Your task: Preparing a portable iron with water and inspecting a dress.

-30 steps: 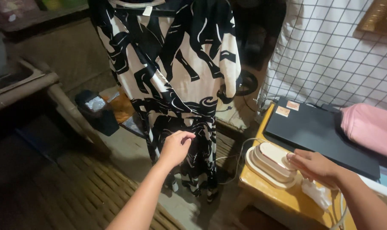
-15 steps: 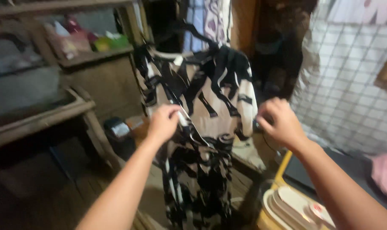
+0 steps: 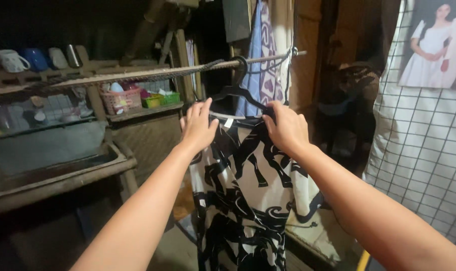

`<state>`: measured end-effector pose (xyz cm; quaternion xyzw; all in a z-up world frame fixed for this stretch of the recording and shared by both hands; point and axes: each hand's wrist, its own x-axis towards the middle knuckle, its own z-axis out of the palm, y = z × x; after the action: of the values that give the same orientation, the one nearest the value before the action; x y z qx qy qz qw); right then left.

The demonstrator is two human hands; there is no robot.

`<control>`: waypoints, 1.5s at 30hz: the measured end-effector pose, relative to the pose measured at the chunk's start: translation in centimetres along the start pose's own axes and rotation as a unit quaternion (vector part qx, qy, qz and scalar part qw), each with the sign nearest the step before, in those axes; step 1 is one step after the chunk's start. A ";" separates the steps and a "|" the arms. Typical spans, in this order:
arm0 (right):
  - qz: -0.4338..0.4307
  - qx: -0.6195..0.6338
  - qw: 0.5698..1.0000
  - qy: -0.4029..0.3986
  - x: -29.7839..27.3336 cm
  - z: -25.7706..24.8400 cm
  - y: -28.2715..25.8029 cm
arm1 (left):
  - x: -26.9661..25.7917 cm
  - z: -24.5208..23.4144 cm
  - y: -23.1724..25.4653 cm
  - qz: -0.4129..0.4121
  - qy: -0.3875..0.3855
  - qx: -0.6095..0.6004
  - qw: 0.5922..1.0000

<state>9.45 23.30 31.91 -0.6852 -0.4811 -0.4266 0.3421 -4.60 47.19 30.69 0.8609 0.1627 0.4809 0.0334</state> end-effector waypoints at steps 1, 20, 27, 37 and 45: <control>0.027 0.032 0.999 -0.010 0.1 0.2 0.1 | 0.2 -0.3 -0.1 -0.017 -0.006 0.010 1.000; -0.020 0.283 0.953 -0.106 1.6 3.6 -1.8 | -5.5 -13.2 1.3 -0.007 0.095 0.125 0.988; -0.024 0.262 0.964 -0.026 -0.6 3.4 -1.3 | -8.1 -14.8 -2.1 0.027 0.145 0.089 0.985; 0.272 0.313 0.910 -0.020 -14.0 5.9 -1.0 | -24.3 -13.8 -6.0 -0.280 -0.039 -0.124 0.951; 0.360 0.189 0.905 -0.123 -23.0 6.1 4.3 | -37.5 -17.8 -0.8 -0.464 -0.034 -0.124 0.877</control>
<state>11.10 18.87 8.22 -0.7813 -0.3118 -0.0875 0.5335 -37.95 34.46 9.39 0.6914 0.4809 0.3970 0.3648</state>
